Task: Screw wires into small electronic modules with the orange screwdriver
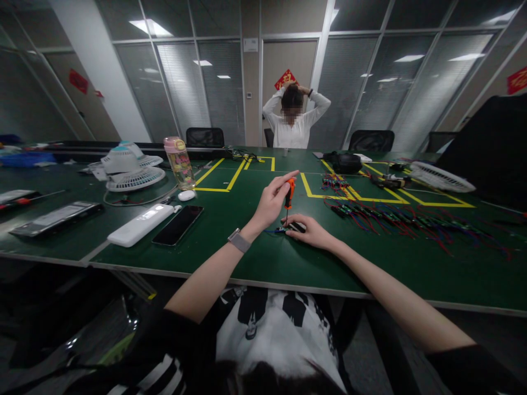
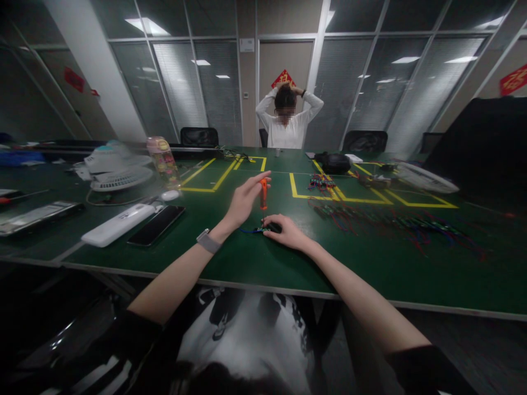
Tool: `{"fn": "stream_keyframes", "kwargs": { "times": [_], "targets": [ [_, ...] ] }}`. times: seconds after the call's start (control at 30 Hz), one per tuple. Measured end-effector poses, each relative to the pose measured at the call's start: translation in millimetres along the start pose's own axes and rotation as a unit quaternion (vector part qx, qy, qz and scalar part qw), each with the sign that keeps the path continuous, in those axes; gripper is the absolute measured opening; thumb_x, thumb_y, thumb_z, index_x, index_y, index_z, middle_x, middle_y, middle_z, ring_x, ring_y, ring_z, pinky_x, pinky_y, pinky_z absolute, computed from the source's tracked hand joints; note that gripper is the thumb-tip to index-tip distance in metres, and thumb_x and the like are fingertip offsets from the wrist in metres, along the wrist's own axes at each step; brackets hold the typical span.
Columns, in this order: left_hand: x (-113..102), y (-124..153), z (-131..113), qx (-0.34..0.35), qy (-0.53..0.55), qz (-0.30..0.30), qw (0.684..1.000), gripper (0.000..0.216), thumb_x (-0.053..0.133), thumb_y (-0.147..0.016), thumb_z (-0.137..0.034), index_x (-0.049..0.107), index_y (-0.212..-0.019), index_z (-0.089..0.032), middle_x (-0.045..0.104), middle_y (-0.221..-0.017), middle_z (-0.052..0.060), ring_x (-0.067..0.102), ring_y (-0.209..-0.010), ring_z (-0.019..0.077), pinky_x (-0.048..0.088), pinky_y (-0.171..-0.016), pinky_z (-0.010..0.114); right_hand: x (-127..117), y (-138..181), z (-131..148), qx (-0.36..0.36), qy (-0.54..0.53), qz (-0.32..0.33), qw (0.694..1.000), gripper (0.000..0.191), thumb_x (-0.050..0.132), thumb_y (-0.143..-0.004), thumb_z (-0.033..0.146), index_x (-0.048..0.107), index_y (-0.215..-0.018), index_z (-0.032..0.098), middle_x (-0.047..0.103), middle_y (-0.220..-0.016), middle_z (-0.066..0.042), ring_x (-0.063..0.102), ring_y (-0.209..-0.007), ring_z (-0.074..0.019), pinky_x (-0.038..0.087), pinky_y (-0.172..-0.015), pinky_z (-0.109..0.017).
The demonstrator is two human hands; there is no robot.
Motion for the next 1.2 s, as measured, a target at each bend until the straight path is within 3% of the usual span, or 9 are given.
{"fn": "stream_keyframes", "kwargs": {
  "times": [0.2, 0.33, 0.43, 0.57, 0.7, 0.87, 0.97, 1.07, 1.2],
  "targets": [
    [-10, -1, 6, -0.022, -0.019, -0.064, 0.998, 0.028, 0.059, -0.084, -0.026, 0.066, -0.110, -0.021, 0.064, -0.102, 0.006, 0.061, -0.086, 0.0133, 0.049, -0.075, 0.024, 1, 0, -2, 0.007, -0.009, 0.003, 1.000, 0.013, 0.063, -0.079, 0.028, 0.064, -0.088, 0.020, 0.068, -0.109, -0.009, 0.061, -0.109, -0.0240, 0.043, -0.098, -0.042],
    [-3, -3, 10, -0.033, 0.033, -0.015, 0.999, 0.032, 0.047, -0.090, -0.025, 0.061, -0.120, -0.023, 0.063, -0.113, 0.006, 0.062, -0.095, 0.0148, 0.050, -0.080, 0.026, 0, 0, -4, 0.015, -0.018, 0.000, 1.000, 0.012, 0.064, -0.078, 0.029, 0.063, -0.086, 0.019, 0.068, -0.109, -0.009, 0.062, -0.107, -0.0238, 0.044, -0.096, -0.042],
    [4, -3, 12, -0.047, 0.094, 0.024, 0.994, 0.036, 0.047, -0.090, -0.027, 0.057, -0.125, -0.022, 0.066, -0.109, 0.007, 0.065, -0.090, 0.0163, 0.052, -0.076, 0.028, 0, 0, -5, 0.018, -0.021, -0.001, 1.000, 0.012, 0.064, -0.078, 0.029, 0.063, -0.085, 0.019, 0.068, -0.110, -0.010, 0.063, -0.105, -0.0240, 0.044, -0.096, -0.042],
    [-3, -2, 9, -0.027, 0.032, -0.017, 0.999, 0.031, 0.060, -0.083, -0.027, 0.064, -0.113, -0.021, 0.067, -0.098, 0.005, 0.064, -0.085, 0.0149, 0.051, -0.077, 0.027, 0, 0, -5, 0.022, -0.013, 0.002, 1.000, 0.012, 0.065, -0.077, 0.030, 0.064, -0.083, 0.019, 0.068, -0.110, -0.010, 0.063, -0.105, -0.0247, 0.044, -0.096, -0.043],
    [-6, 0, 0, 0.007, -0.048, -0.040, 0.998, 0.025, 0.054, -0.087, -0.028, 0.065, -0.108, -0.022, 0.063, -0.105, 0.006, 0.060, -0.092, 0.0149, 0.049, -0.081, 0.026, -1, 0, -6, 0.026, -0.012, 0.001, 1.000, 0.013, 0.065, -0.077, 0.031, 0.064, -0.083, 0.019, 0.068, -0.109, -0.010, 0.063, -0.106, -0.0250, 0.044, -0.097, -0.043],
    [2, 0, 1, -0.007, 0.027, 0.013, 1.000, 0.029, 0.046, -0.091, -0.024, 0.060, -0.116, -0.021, 0.065, -0.107, 0.007, 0.062, -0.094, 0.0153, 0.049, -0.079, 0.026, -1, 0, -3, 0.019, -0.017, 0.004, 1.000, 0.013, 0.064, -0.078, 0.031, 0.064, -0.085, 0.020, 0.068, -0.110, -0.010, 0.062, -0.107, -0.0249, 0.043, -0.097, -0.043],
    [-3, 0, 3, 0.000, 0.000, -0.022, 1.000, 0.024, 0.058, -0.084, -0.027, 0.065, -0.106, -0.020, 0.064, -0.097, 0.005, 0.061, -0.082, 0.0130, 0.049, -0.076, 0.025, 0, 0, -2, 0.015, -0.011, 0.009, 1.000, 0.013, 0.063, -0.079, 0.030, 0.065, -0.086, 0.020, 0.068, -0.109, -0.010, 0.061, -0.108, -0.0250, 0.043, -0.099, -0.043],
    [-8, 0, 3, 0.012, -0.038, -0.055, 0.998, 0.021, 0.062, -0.082, -0.030, 0.067, -0.101, -0.021, 0.061, -0.099, 0.005, 0.059, -0.085, 0.0128, 0.049, -0.078, 0.024, 0, 0, -1, 0.009, -0.001, 0.012, 1.000, 0.013, 0.063, -0.080, 0.029, 0.066, -0.089, 0.020, 0.068, -0.110, -0.009, 0.061, -0.109, -0.0243, 0.042, -0.099, -0.043],
    [-2, -3, 5, -0.004, 0.019, -0.008, 1.000, 0.028, 0.048, -0.090, -0.028, 0.064, -0.112, -0.021, 0.062, -0.107, 0.006, 0.060, -0.093, 0.0143, 0.048, -0.083, 0.026, 0, 0, 0, -0.005, 0.003, 0.008, 1.000, 0.016, 0.063, -0.080, 0.029, 0.067, -0.092, 0.020, 0.068, -0.109, -0.009, 0.061, -0.106, -0.0236, 0.044, -0.097, -0.041]
  ]
}}
Point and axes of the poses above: each hand's wrist, its own y-axis away from the middle knuckle, its own x-axis out of the palm, z = x × y, the point moved 7 cm from there along -y, towards the middle knuckle
